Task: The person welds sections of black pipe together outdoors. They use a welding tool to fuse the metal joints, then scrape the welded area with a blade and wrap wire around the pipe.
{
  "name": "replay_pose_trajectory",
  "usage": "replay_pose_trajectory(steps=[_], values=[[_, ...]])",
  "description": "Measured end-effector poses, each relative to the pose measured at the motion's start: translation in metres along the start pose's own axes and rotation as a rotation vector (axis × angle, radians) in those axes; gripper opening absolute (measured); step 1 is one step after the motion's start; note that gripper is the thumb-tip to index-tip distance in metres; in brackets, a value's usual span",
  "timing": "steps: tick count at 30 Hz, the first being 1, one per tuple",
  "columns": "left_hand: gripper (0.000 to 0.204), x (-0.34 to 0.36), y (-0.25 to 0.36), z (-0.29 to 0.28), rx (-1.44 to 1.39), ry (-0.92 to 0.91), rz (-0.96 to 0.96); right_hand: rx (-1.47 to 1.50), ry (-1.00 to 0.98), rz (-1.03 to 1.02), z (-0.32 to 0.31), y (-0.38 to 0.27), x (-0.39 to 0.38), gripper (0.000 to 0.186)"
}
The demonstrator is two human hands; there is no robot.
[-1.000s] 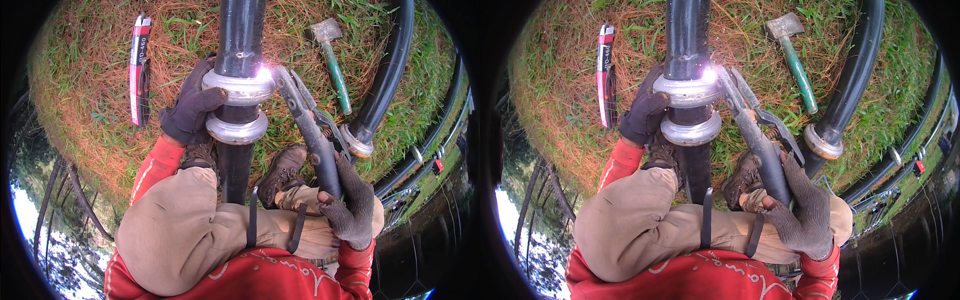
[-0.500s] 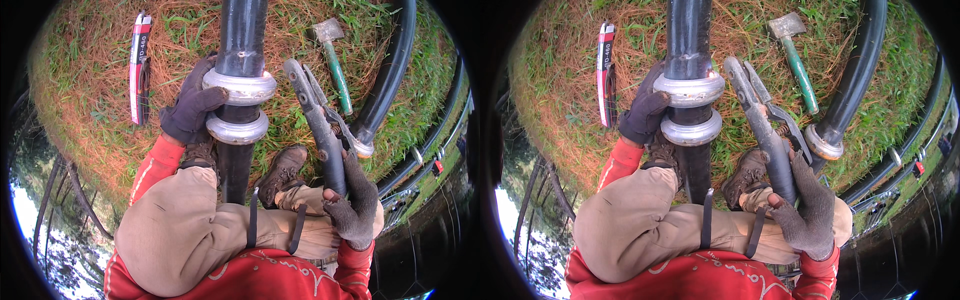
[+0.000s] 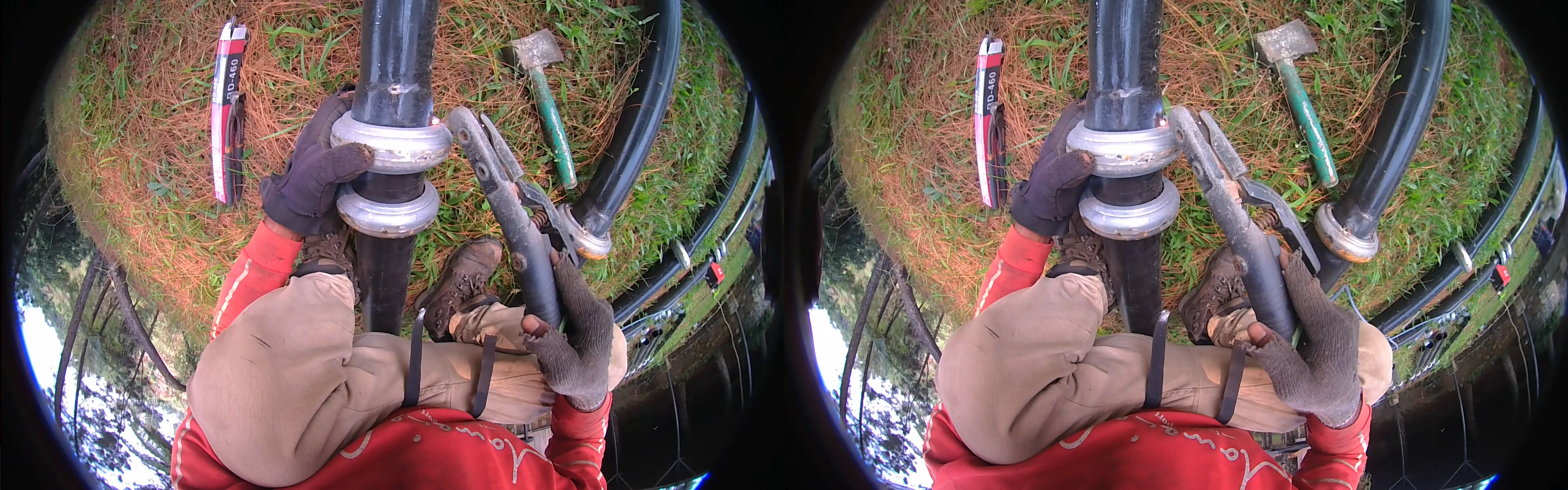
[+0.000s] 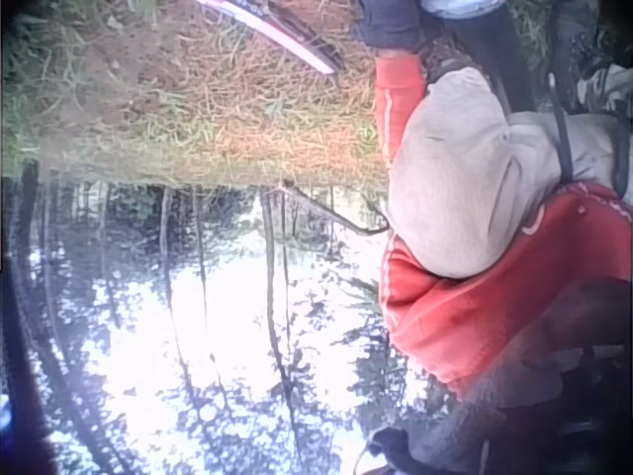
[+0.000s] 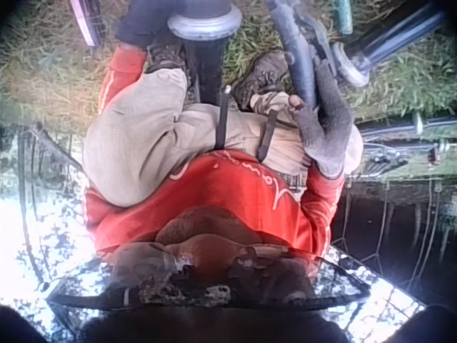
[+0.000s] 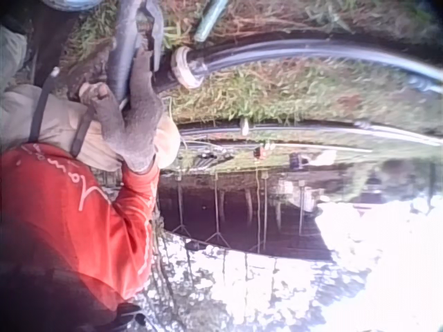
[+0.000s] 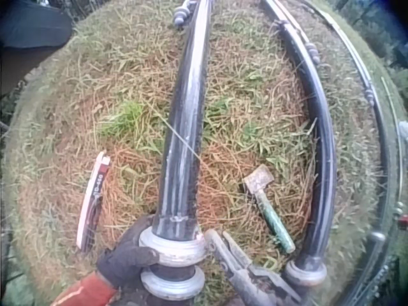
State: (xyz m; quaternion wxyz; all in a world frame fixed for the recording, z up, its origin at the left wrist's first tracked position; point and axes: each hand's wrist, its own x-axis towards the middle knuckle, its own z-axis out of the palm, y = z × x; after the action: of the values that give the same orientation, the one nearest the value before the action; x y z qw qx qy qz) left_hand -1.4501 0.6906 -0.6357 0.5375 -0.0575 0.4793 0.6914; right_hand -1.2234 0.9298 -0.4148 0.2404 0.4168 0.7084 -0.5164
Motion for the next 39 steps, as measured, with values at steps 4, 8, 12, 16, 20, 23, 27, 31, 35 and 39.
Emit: replay_pose_trajectory(steps=[4, 8, 12, 16, 20, 23, 27, 31, 35, 39], values=[[0.101, 0.0025, -0.0016, -0.0010, 0.022, 0.027, 0.012, -0.024, -0.020, 0.012, -0.0011, 0.0027, 0.0001, 0.086], [0.101, 0.0012, -0.0011, 0.0000, 0.008, 0.007, 0.016, -0.054, -0.011, -0.038, -0.0003, 0.0041, 0.0000, 0.086], [0.100, 0.0002, -0.0003, 0.0006, 0.008, 0.011, 0.003, -0.028, -0.018, -0.030, -0.0007, 0.0037, 0.0000, 0.086], [0.100, 0.0034, -0.0026, -0.0002, -0.005, -0.003, 0.004, -0.008, -0.055, -0.017, -0.0037, 0.0022, 0.0010, 0.084], [0.101, 0.0043, -0.0047, -0.0010, -0.023, -0.037, -0.012, -0.006, -0.018, -0.018, -0.0024, 0.0005, 0.0005, 0.089], [0.101, 0.0018, -0.0017, -0.0013, -0.028, -0.021, -0.001, -0.008, 0.093, 0.006, -0.0018, -0.0021, -0.0020, 0.089], [0.101, 0.0019, 0.0012, 0.0028, -0.032, -0.015, -0.004, 0.031, 0.075, 0.055, -0.0018, -0.0043, -0.0016, 0.089], [0.100, 0.0013, 0.0029, 0.0060, -0.057, 0.013, 0.002, 0.025, 0.036, 0.005, 0.0006, -0.0047, 0.0014, 0.086], [0.101, 0.0027, 0.0027, 0.0050, -0.062, 0.002, 0.002, 0.050, 0.018, 0.047, 0.0008, -0.0058, 0.0006, 0.084], [0.103, 0.0030, 0.0025, 0.0032, -0.010, -0.005, 0.006, 0.035, 0.023, 0.028, -0.0004, -0.0045, -0.0009, 0.084]])
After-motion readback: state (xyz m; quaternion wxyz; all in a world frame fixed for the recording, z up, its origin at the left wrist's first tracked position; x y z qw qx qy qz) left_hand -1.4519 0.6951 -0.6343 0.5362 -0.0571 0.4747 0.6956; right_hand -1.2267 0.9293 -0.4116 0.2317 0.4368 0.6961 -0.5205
